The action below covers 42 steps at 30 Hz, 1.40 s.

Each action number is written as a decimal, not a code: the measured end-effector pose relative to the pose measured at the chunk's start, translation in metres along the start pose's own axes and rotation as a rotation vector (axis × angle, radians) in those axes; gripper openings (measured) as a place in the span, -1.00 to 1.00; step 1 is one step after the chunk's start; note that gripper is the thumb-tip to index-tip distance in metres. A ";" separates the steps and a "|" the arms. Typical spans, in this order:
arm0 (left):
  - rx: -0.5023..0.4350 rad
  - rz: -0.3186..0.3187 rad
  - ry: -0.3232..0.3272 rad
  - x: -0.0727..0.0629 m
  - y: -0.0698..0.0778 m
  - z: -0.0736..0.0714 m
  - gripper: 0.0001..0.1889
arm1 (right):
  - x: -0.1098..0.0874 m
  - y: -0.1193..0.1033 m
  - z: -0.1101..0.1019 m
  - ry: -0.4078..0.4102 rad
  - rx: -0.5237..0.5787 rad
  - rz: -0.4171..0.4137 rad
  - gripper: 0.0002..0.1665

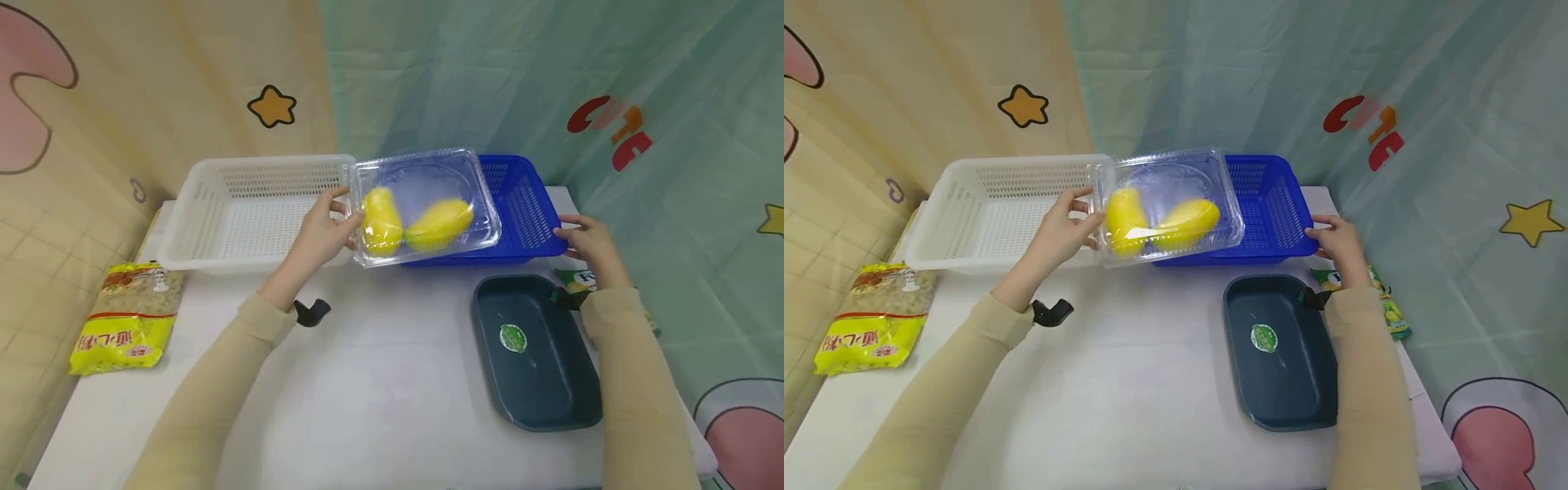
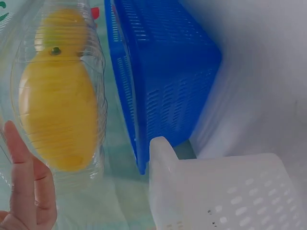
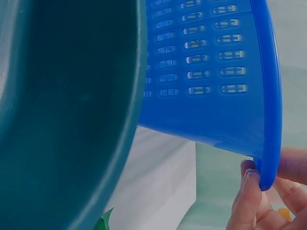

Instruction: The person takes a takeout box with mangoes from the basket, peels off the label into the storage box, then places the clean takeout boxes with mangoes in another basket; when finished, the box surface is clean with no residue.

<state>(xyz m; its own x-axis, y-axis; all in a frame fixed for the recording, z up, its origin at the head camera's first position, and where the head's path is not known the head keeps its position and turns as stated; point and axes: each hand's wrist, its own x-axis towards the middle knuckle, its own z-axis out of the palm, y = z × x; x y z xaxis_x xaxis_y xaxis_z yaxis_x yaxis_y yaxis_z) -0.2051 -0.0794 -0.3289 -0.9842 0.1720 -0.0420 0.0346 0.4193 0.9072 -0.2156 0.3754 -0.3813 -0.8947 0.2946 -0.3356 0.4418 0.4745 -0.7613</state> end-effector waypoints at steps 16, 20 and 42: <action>0.145 -0.054 -0.102 0.073 0.005 0.053 -0.33 | 0.002 -0.001 0.007 0.010 -0.013 -0.015 -0.28; 0.253 -0.057 -0.111 0.077 0.000 0.065 -0.36 | 0.001 0.000 0.007 0.013 -0.030 -0.012 -0.28; 0.476 0.167 0.006 0.058 0.002 0.086 -0.63 | 0.016 0.012 -0.001 0.045 -0.043 0.002 -0.27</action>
<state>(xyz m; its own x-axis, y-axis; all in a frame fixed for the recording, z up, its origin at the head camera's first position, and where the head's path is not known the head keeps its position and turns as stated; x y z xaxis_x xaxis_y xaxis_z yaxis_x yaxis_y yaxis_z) -0.2469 0.0081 -0.3659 -0.9595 0.2665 0.0909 0.2652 0.7472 0.6094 -0.2247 0.3871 -0.3955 -0.8904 0.3322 -0.3112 0.4470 0.5090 -0.7356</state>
